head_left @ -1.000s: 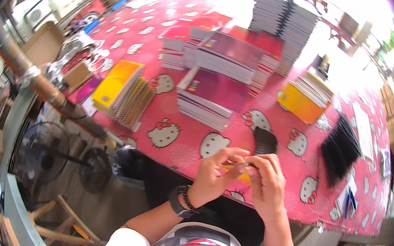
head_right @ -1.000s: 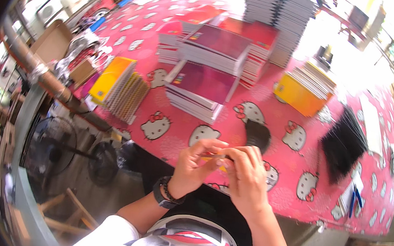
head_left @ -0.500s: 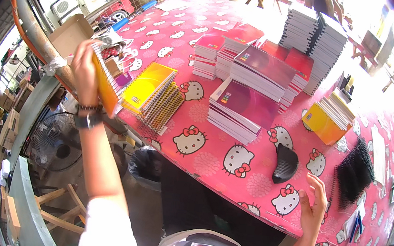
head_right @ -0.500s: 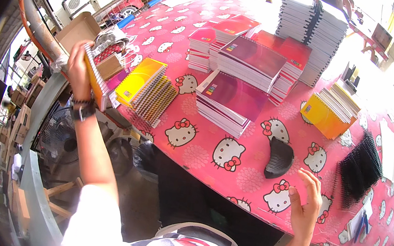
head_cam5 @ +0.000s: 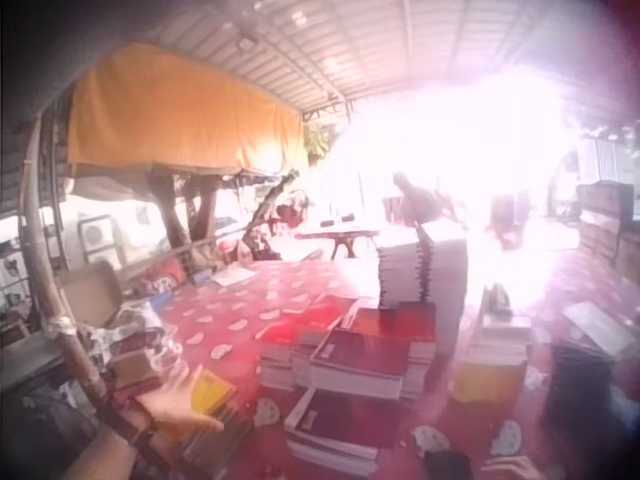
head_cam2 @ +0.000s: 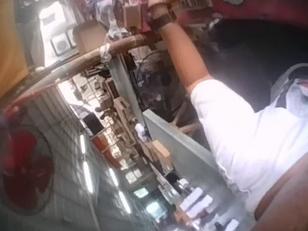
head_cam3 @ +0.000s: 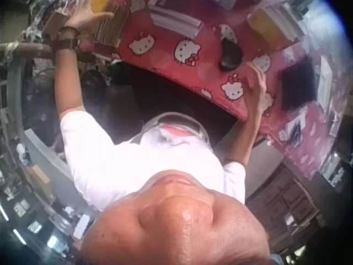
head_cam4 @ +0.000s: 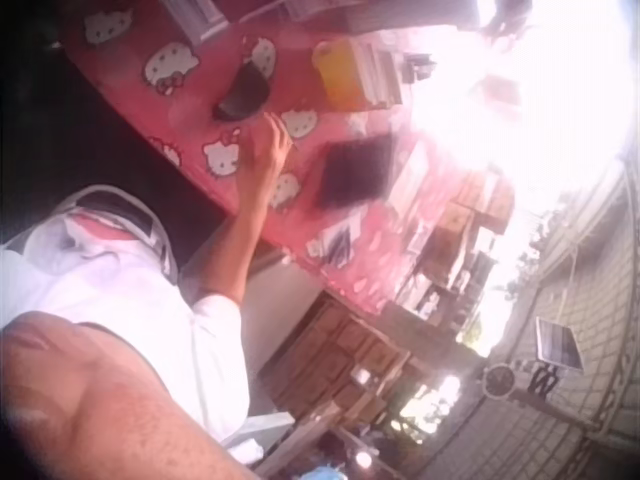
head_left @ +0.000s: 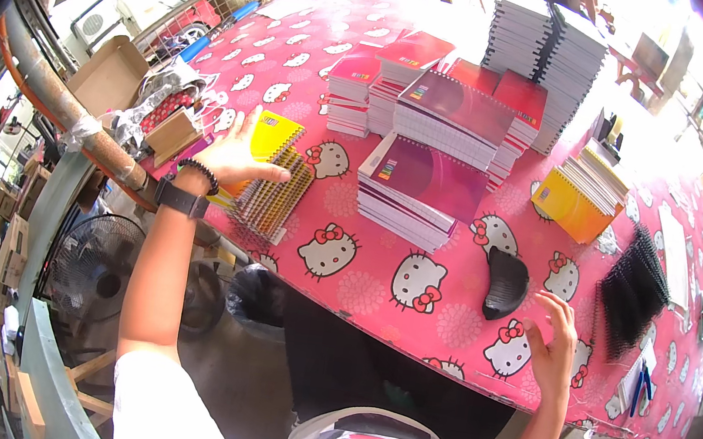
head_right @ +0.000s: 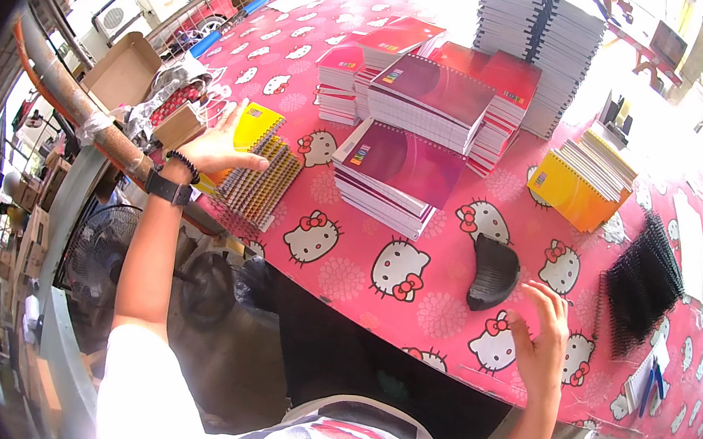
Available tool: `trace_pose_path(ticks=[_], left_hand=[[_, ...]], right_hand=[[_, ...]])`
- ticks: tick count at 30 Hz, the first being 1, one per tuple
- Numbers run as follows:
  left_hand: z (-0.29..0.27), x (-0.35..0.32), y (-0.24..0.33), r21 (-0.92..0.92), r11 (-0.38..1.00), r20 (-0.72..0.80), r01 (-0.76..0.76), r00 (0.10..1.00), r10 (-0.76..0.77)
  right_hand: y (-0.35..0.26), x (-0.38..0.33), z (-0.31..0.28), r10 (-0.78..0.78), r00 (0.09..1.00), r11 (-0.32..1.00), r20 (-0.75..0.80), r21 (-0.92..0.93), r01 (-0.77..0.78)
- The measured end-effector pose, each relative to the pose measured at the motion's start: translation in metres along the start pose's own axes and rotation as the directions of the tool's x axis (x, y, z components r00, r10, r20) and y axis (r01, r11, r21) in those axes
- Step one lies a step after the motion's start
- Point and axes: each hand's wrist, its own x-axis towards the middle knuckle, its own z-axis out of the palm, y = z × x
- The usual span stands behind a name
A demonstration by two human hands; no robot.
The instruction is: The person inserts a spiral binding through the punched holes of a notebook cover and pages by hand, then crimps the ends of the wire.
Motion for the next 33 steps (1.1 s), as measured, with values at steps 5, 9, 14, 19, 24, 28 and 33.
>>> trace_pose_path(ticks=[5, 9, 14, 19, 24, 28, 33], left_hand=[[-0.003, -0.013, -0.011, -0.216, 0.974, -0.117, 0.07, 0.988, -0.097], [0.009, -0.025, -0.044, -0.543, 0.822, -0.413, -0.174, 0.907, -0.081], [0.072, -0.042, -0.08, -0.782, 0.318, -0.623, -0.536, 0.698, -0.355], [0.099, -0.035, -0.034, -0.775, 0.157, -0.587, -0.612, 0.606, -0.537], [0.103, -0.024, -0.039, -0.787, 0.161, -0.519, -0.595, 0.499, -0.694], [0.108, -0.027, -0.04, -0.789, 0.107, -0.499, -0.606, 0.529, -0.687], [0.118, -0.026, -0.042, -0.667, -0.475, -0.336, -0.573, 0.801, -0.496]], right_hand=[[-0.021, 0.015, 0.036, -0.2, 0.975, 0.98, -0.097, -0.033, 0.198], [-0.093, 0.04, 0.073, -0.439, 0.898, 0.821, -0.036, 0.392, 0.416], [-0.182, 0.101, 0.178, -0.509, 0.86, 0.615, 0.035, 0.714, 0.335], [-0.214, 0.184, 0.296, -0.137, 0.99, 0.537, -0.024, 0.838, 0.095], [-0.224, 0.197, 0.329, 0.001, 1.0, 0.346, -0.019, 0.938, 0.018], [-0.221, 0.199, 0.327, -0.029, 0.987, 0.53, -0.156, 0.835, 0.148], [-0.22, 0.192, 0.33, -0.083, 0.972, 0.543, -0.222, 0.807, 0.23]])
